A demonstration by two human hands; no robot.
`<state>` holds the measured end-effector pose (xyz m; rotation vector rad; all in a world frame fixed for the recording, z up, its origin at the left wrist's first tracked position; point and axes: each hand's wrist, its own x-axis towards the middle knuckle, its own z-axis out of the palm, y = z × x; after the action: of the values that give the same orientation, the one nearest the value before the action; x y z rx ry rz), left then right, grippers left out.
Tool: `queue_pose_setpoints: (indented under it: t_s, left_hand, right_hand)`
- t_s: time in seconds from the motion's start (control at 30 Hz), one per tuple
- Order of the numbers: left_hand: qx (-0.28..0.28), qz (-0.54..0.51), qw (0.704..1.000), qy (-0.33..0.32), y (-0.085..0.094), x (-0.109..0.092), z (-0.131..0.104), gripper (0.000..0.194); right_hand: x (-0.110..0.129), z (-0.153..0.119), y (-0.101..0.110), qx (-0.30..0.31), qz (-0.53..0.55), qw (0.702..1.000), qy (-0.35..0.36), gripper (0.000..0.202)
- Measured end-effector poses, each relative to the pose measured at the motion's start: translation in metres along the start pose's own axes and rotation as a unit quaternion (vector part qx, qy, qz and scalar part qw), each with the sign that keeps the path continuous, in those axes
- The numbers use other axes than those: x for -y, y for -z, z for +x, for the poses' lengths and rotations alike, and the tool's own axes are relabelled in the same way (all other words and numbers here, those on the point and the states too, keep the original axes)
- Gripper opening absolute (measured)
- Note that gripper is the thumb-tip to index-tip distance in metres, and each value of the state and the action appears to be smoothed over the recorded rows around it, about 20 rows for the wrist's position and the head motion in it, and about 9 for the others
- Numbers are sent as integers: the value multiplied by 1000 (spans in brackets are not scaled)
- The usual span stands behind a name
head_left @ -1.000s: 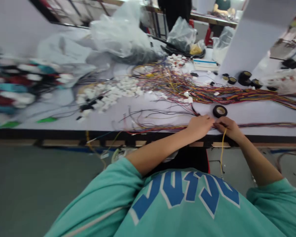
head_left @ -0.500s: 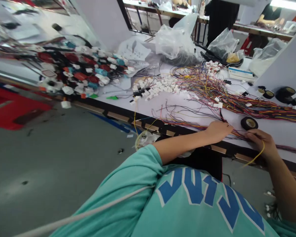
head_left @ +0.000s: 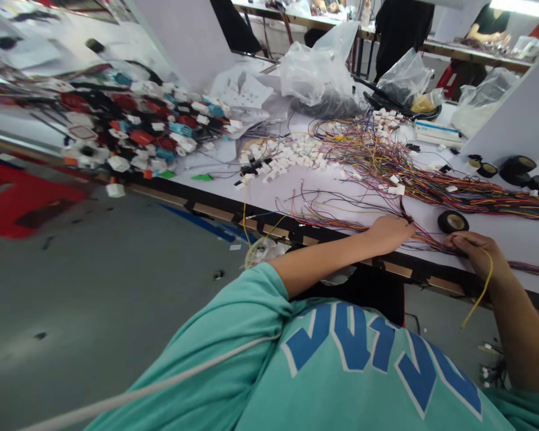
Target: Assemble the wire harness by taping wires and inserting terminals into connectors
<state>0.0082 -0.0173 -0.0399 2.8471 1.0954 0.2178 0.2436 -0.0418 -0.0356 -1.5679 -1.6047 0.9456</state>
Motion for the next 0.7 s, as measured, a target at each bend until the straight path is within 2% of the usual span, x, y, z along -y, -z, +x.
queue_pose_setpoints:
  t_s: [0.13,0.27,0.33,0.4,0.47,0.57,0.7]
  left_hand:
    - [2,-9,1000,8,3,0,1,28]
    - [9,-40,998,48,7,1,0,27]
    - [-27,-40,997,58,9,1,-1,26]
    - [-80,-27,996,33,11,-3,-1,32]
    - [-97,-19,995,-8,13,-10,1,30]
    - [-63,-22,997,-45,14,-25,9,28]
    - [-29,-42,999,-19,12,-41,24,29]
  right_hand:
    - [-1,3,-1,6,-7,1000,-5,33]
    - [5,3,-4,8,-7,1000,2,30]
    - [7,4,-6,-3,7,1000,-2,29]
    - [9,6,-7,11,41,999,-12,28]
    - [9,7,-8,17,82,996,-24,28]
    - [10,6,-8,24,136,990,-39,25]
    - [12,5,-7,13,194,979,-61,24]
